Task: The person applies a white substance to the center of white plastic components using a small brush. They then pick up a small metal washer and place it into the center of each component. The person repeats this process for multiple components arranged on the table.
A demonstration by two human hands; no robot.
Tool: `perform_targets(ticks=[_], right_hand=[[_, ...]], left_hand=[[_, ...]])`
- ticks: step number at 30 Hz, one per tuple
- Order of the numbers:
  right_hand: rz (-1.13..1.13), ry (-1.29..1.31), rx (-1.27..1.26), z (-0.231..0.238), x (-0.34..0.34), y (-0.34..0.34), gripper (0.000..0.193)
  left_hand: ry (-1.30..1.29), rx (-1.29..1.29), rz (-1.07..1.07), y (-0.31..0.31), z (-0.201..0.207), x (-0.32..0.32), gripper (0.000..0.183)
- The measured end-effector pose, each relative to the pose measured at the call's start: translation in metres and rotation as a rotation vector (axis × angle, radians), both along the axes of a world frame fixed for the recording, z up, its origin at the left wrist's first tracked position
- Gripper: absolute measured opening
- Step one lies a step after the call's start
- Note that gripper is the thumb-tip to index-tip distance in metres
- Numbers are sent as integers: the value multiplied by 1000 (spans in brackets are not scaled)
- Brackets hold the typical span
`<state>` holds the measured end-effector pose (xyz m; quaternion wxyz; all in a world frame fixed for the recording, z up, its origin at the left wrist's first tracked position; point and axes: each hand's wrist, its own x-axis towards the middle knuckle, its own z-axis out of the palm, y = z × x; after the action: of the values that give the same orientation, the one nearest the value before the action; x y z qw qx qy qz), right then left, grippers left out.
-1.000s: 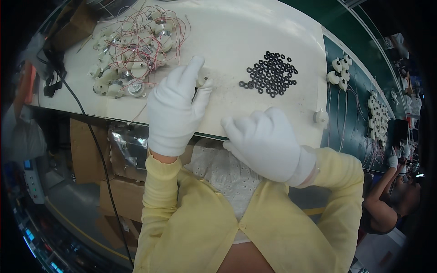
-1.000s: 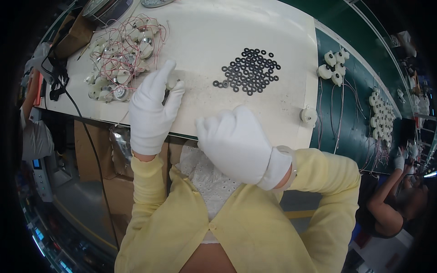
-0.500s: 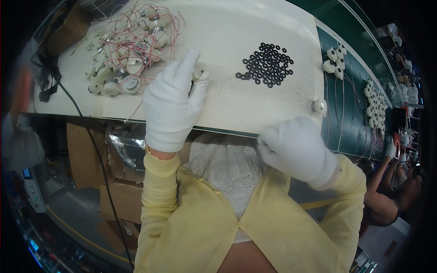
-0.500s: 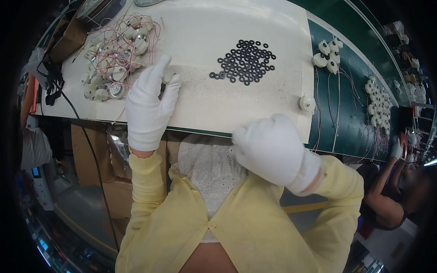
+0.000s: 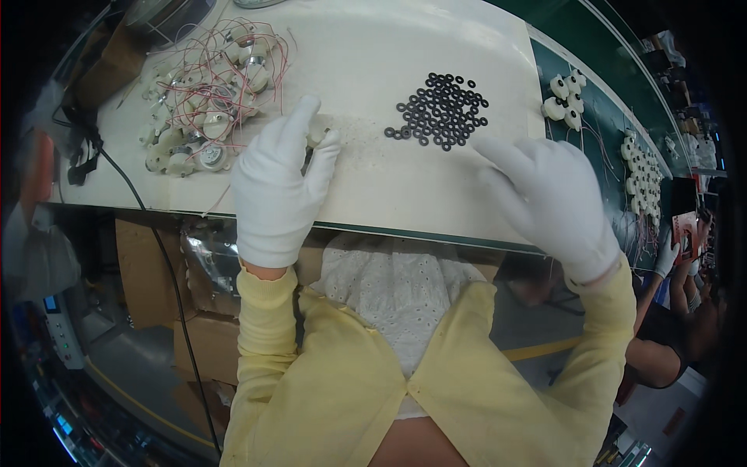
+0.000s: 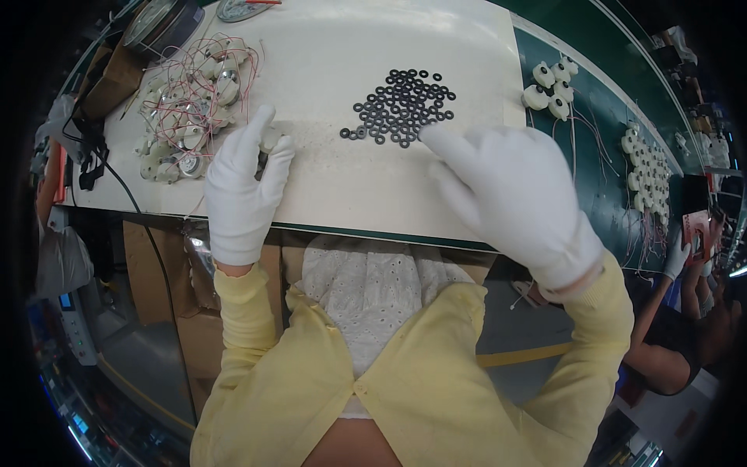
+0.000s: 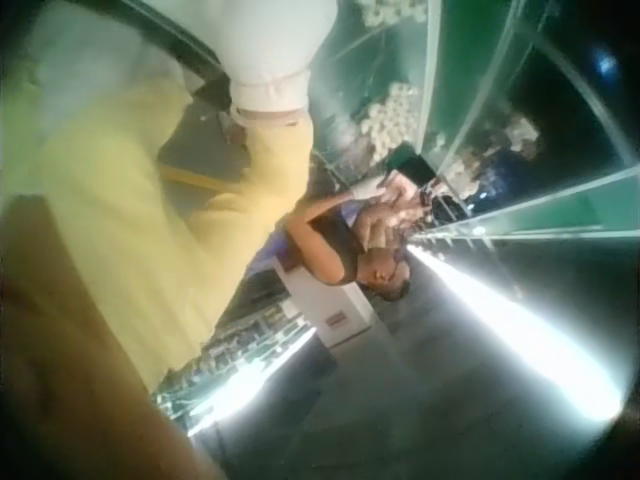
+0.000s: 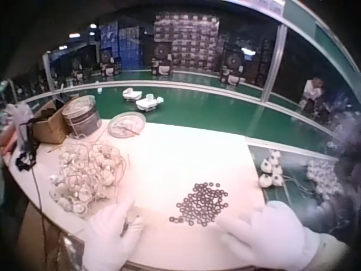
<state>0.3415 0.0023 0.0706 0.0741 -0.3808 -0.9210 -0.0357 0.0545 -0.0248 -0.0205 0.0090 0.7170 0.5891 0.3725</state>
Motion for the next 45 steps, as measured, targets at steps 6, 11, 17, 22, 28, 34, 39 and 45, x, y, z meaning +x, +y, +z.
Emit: perform_targets(ticks=[6,11,17,22,28,34,39,45], right_hand=[[78,-18,-87,-30,-43,17,40],[94,-76,-184,-26,-32,10,43],[97,-58,-232,-20,-29,12,40],[62,-96,-174,-22,-46,20,43],[99,-128,-220,-22,-42,18,40],[106,-56,-211,-20,-54,27,38],[88,-61,-182,-24,-58,33,42],[-39,132,-114,1,-18,32,37]], left_hand=[[-23,65,-19,4,-6,-1,42],[16,55,18,1,0,1,43],[18,42,23,2,-1,1,44],[17,45,17,3,-2,0,44],[32,-23,42,-1,2,0,48],[3,-55,39,-2,5,2,48],[33,68,22,4,-1,0,45],[28,6,24,0,1,0,48]])
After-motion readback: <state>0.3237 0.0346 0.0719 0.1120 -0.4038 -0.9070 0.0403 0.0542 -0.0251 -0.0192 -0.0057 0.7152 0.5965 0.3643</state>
